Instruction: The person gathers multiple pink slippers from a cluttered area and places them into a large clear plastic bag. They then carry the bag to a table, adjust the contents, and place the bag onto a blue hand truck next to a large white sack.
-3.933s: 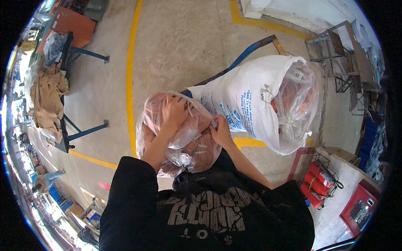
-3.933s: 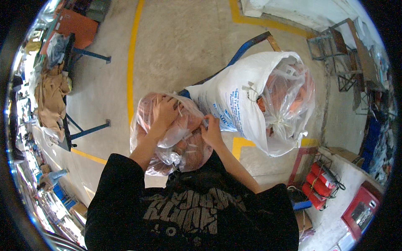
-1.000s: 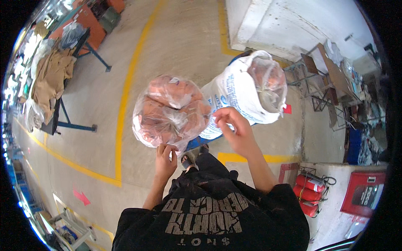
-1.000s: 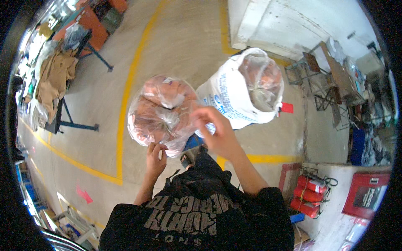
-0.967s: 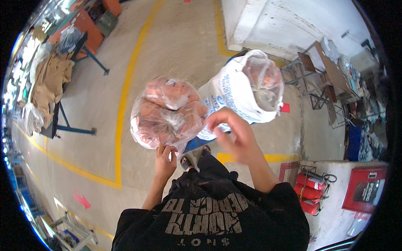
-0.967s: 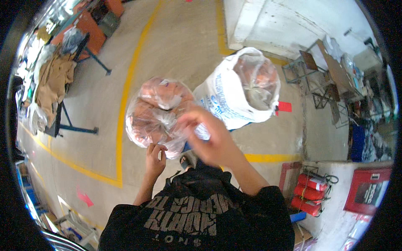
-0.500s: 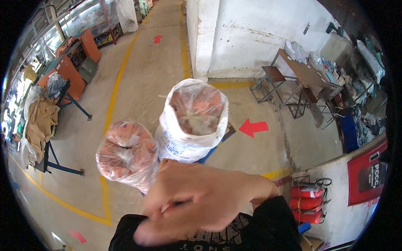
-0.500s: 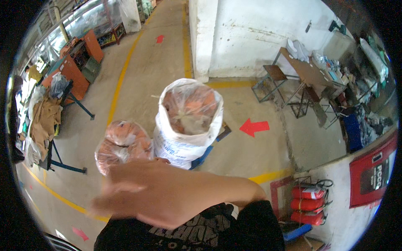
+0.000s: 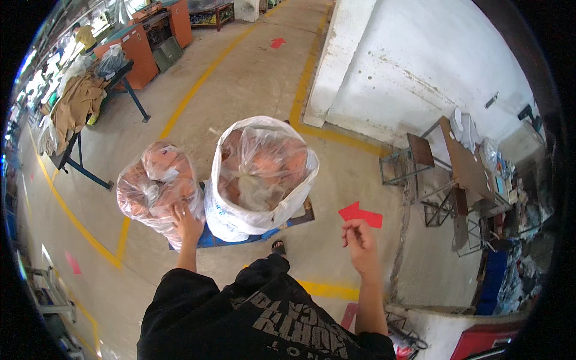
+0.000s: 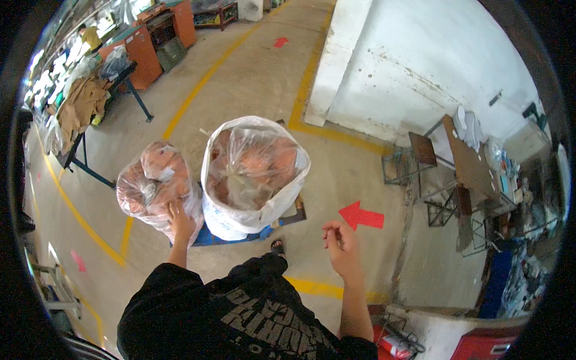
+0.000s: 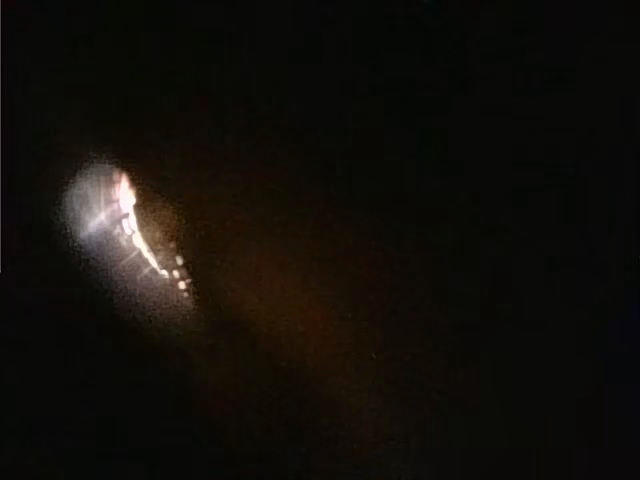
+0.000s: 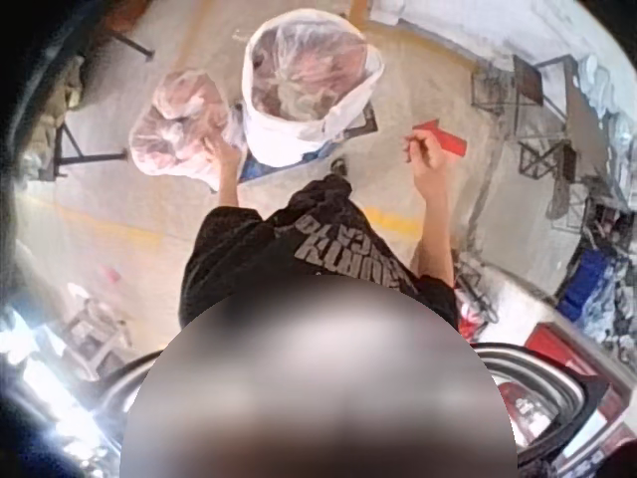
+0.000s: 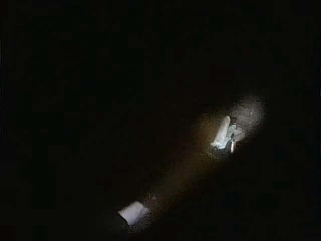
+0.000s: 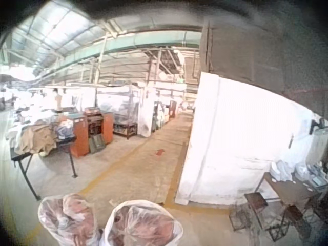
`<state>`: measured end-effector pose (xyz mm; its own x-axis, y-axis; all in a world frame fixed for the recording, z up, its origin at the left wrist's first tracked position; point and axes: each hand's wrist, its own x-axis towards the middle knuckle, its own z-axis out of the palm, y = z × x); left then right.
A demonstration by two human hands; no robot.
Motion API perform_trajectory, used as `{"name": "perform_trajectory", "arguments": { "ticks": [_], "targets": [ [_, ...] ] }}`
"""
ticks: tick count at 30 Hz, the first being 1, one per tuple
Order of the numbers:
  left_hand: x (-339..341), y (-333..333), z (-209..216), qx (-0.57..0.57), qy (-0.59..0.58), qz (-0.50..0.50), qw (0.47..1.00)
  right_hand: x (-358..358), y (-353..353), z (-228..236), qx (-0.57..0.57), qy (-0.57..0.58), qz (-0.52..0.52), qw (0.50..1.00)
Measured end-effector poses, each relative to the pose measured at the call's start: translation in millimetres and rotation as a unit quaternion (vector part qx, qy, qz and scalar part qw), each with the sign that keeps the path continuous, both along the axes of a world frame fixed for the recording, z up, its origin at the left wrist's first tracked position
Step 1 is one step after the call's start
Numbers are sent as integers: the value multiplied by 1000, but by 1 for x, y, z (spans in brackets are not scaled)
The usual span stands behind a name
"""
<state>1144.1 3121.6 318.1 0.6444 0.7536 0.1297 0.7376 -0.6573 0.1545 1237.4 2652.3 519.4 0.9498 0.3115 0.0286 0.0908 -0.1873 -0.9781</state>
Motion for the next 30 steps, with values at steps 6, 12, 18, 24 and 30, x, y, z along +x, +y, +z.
{"name": "perform_trajectory", "arguments": {
  "ticks": [6, 12, 18, 24, 30],
  "targets": [
    [25, -15, -10, -18, 78, 92, 993, 87, -15, -65, -47, 93, 22, 994],
    [44, -21, -11, -140, 101, 224, 959, 179, -8, -86, -80, 119, 106, 984],
    [43, -23, -17, -176, 23, 269, 947, 293, 27, -98, -85, 136, 214, 964],
    [34, -124, -55, -261, -183, 327, 890, 410, 67, -143, -165, 109, 347, 917],
    [91, -317, -81, -475, -243, 566, 628, 504, 120, -170, -227, -79, 456, 857]
  ]
}}
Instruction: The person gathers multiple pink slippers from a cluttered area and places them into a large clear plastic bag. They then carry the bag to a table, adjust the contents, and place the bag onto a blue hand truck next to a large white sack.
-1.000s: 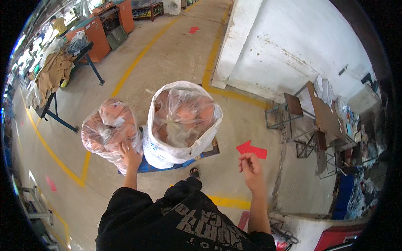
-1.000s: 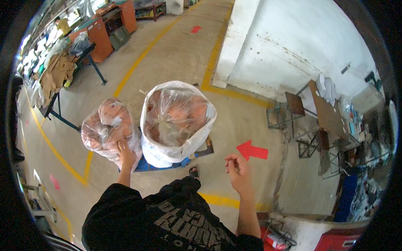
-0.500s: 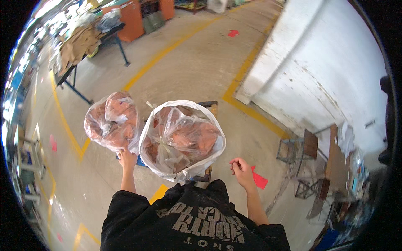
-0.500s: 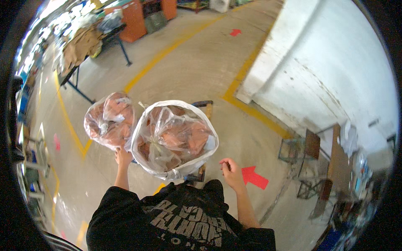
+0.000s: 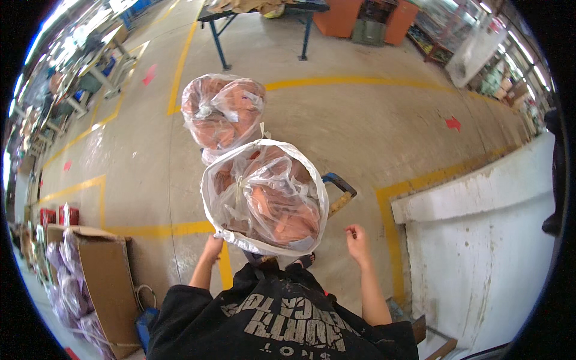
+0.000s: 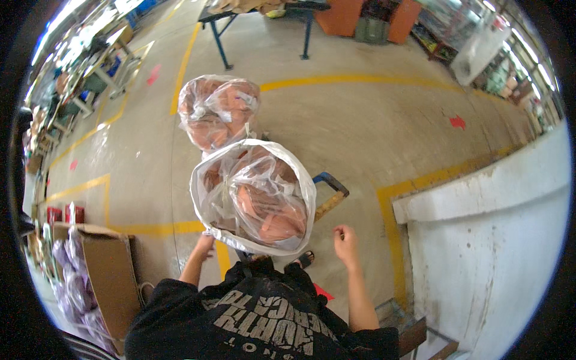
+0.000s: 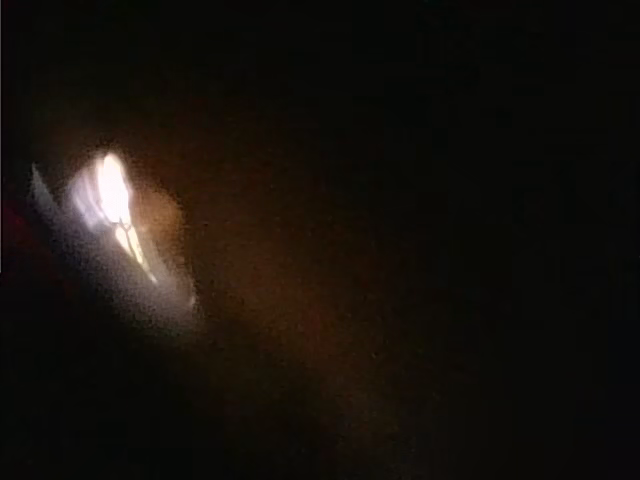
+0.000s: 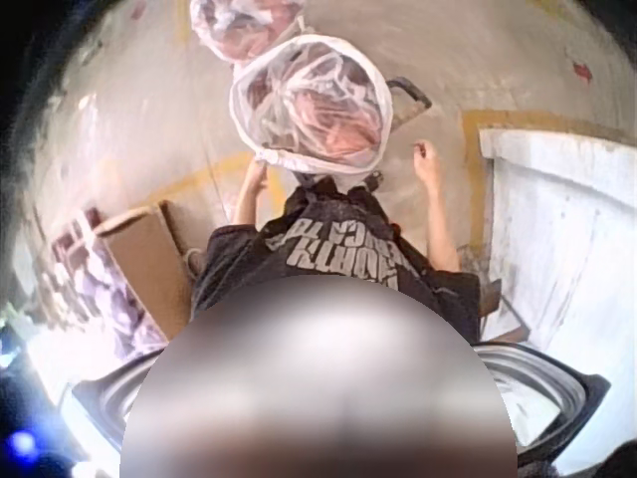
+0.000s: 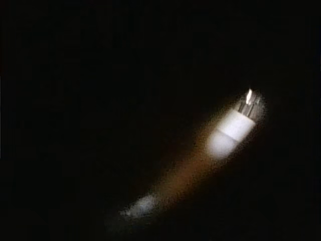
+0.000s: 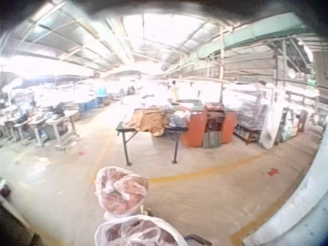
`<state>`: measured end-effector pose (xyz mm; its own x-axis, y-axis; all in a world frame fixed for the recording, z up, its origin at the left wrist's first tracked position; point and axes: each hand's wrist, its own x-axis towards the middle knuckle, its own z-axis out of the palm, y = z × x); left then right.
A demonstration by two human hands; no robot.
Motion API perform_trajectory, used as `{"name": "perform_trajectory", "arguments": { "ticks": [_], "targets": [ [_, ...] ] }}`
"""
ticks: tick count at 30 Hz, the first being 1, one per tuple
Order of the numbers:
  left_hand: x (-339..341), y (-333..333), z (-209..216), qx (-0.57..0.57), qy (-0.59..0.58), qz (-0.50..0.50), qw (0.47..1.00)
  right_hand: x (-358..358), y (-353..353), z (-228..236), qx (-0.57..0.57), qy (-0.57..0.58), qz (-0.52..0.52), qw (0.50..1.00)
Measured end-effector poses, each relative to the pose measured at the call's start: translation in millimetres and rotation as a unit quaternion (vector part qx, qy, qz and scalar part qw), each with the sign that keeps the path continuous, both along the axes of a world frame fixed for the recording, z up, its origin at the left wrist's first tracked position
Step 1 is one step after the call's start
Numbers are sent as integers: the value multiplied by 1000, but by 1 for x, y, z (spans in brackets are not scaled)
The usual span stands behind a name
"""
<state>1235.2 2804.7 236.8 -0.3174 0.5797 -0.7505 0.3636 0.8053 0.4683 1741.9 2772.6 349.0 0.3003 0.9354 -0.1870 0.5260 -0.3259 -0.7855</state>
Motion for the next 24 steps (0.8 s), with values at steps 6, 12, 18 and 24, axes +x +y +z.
{"name": "perform_trajectory", "arguments": {
  "ticks": [6, 12, 18, 24],
  "targets": [
    [97, -92, -1, -55, -187, 186, 963, 22, 80, 6, 79, -210, 172, 959],
    [155, -85, -18, 124, 82, 67, 987, 6, 127, -16, -54, -394, 481, 781],
    [157, -76, -23, 60, 159, -16, 985, 5, 109, -54, -5, -386, 466, 796],
    [142, -121, -40, 184, 72, 280, 939, 12, 81, -38, -4, -353, 549, 758]
  ]
}}
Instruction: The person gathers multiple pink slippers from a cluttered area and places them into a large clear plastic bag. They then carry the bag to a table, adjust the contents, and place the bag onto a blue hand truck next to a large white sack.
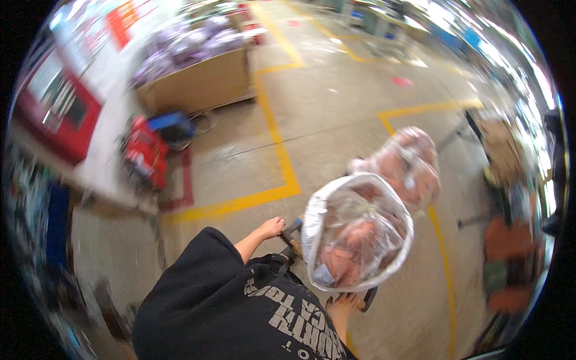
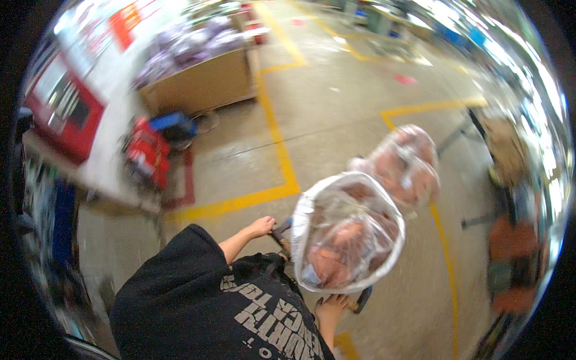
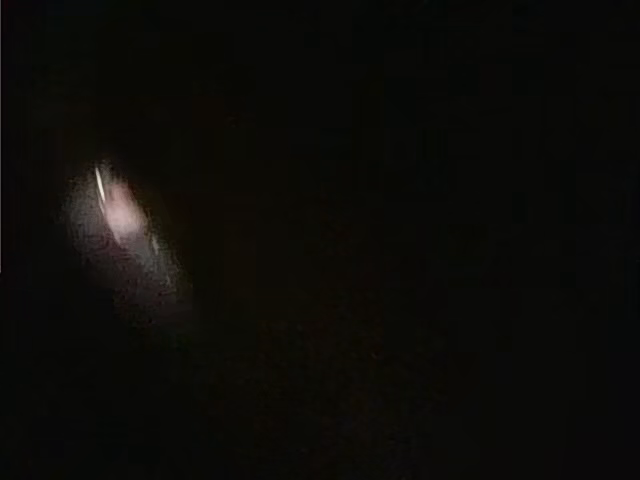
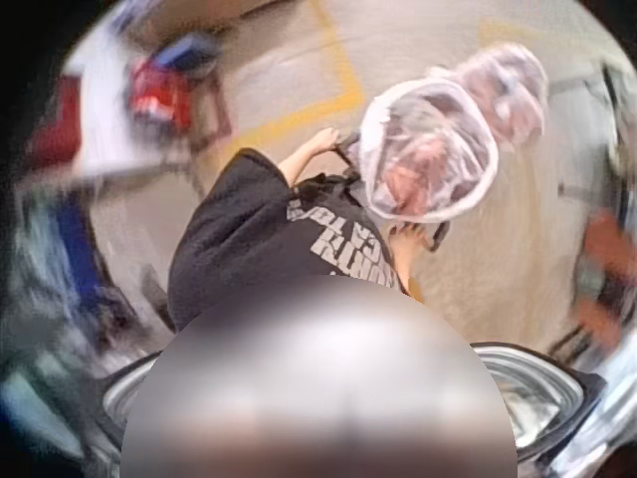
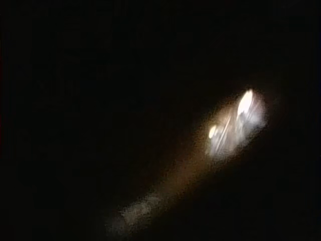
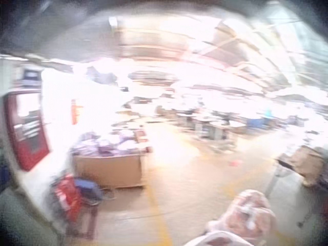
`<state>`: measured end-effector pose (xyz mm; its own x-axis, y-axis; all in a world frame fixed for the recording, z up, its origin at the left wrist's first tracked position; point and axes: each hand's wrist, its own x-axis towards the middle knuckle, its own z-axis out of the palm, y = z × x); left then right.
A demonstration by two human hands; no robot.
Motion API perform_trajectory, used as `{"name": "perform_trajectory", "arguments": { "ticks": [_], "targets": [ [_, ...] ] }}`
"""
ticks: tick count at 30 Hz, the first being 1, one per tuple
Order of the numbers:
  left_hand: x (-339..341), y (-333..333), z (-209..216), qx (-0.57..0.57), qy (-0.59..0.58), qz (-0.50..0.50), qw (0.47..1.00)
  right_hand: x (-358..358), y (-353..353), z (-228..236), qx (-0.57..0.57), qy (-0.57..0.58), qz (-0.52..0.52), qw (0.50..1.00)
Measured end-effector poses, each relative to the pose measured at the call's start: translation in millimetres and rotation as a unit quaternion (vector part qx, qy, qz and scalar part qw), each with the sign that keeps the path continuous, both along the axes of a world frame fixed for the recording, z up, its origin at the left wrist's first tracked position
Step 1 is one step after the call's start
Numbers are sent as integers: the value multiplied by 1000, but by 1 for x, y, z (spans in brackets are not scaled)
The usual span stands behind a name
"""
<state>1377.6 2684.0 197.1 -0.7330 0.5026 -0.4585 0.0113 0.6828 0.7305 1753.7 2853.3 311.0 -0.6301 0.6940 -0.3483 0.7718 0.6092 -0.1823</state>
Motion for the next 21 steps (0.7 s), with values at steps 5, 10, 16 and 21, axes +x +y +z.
{"name": "perform_trajectory", "arguments": {
  "ticks": [5, 10, 16, 21],
  "targets": [
    [79, -146, -24, 2, 21, 215, 976, 0, 13, 26, -100, -91, 195, 972],
    [275, -323, -74, -175, -106, 422, 883, -24, 6, 9, -263, -215, 375, 863],
    [519, -434, -82, -351, -139, 91, 921, -96, -62, -56, -235, -208, 493, 812],
    [572, -406, -82, -171, -247, 343, 890, -172, -138, -138, -400, -248, 348, 811]
  ]
}}
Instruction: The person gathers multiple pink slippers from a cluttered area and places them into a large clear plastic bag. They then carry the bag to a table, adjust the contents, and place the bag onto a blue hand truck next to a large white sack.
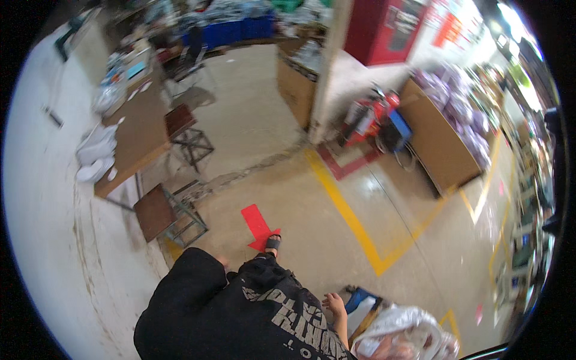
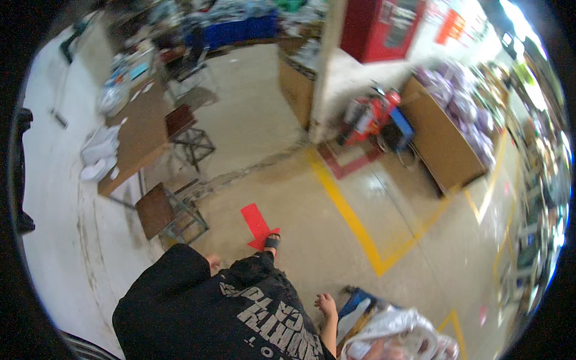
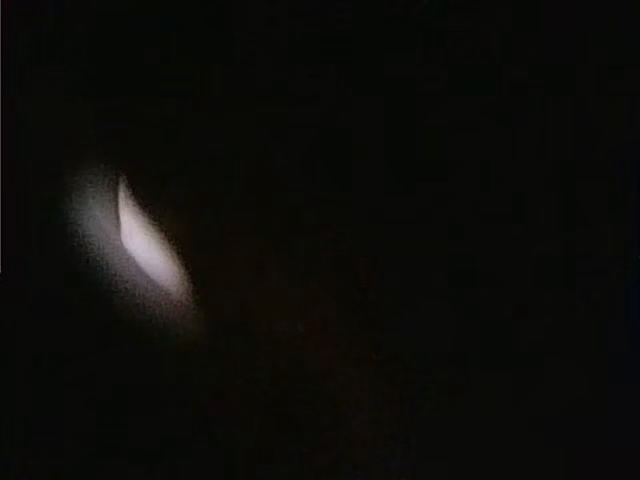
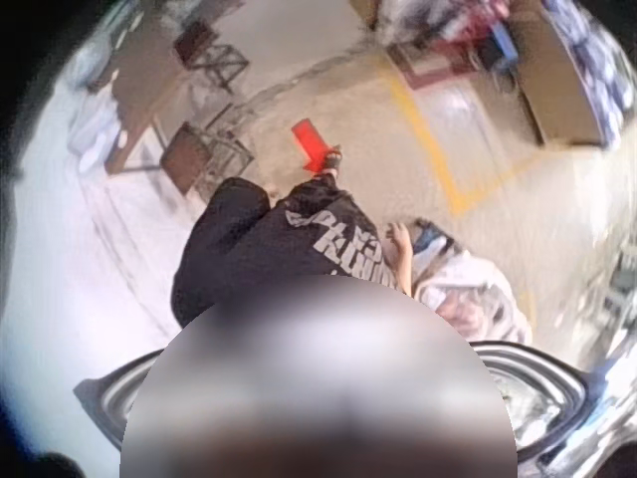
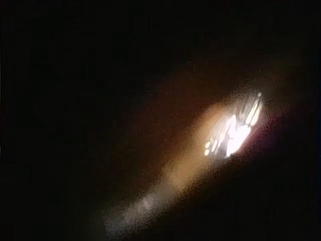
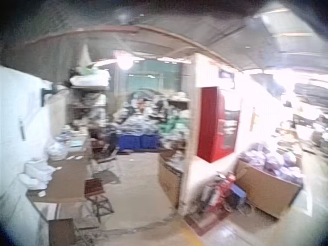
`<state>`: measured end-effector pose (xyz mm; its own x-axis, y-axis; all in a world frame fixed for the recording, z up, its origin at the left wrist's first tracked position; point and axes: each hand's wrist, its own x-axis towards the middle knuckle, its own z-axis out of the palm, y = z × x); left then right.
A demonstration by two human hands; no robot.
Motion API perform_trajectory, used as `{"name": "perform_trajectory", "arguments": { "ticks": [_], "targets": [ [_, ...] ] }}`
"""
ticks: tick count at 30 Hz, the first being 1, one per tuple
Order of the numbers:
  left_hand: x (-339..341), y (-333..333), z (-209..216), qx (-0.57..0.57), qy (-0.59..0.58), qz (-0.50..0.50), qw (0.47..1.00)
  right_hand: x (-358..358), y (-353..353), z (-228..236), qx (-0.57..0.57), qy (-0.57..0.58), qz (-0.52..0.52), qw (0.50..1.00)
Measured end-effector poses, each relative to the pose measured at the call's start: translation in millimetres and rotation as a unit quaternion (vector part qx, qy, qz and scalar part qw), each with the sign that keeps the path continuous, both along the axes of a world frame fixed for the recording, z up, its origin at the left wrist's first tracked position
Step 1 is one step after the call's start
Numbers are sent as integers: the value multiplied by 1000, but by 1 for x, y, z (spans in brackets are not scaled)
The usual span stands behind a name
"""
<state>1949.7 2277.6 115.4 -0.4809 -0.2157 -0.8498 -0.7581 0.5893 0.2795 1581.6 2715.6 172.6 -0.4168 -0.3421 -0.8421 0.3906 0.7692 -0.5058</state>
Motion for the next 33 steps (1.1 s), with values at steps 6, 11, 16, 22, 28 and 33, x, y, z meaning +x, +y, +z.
{"name": "perform_trajectory", "arguments": {
  "ticks": [6, 11, 16, 22, 28, 33],
  "targets": [
    [-26, -22, -13, -4, 103, 261, 960, -85, -107, -69, 73, -43, 253, 964],
    [-34, -107, 9, -50, 98, 506, 856, -123, -249, -38, 62, -10, 163, 985],
    [-49, -175, 12, -35, 102, 644, 757, -164, -372, 3, 0, 22, 204, 979],
    [-105, -229, -26, -30, 95, 401, 911, -234, -434, -9, 29, 7, 195, 980],
    [-230, -321, -17, -75, 266, 242, 930, -375, -444, -9, -6, -234, 209, 950],
    [-350, -402, -5, 77, 208, 555, 802, -448, -501, -121, 49, 115, 304, 944]
  ]
}}
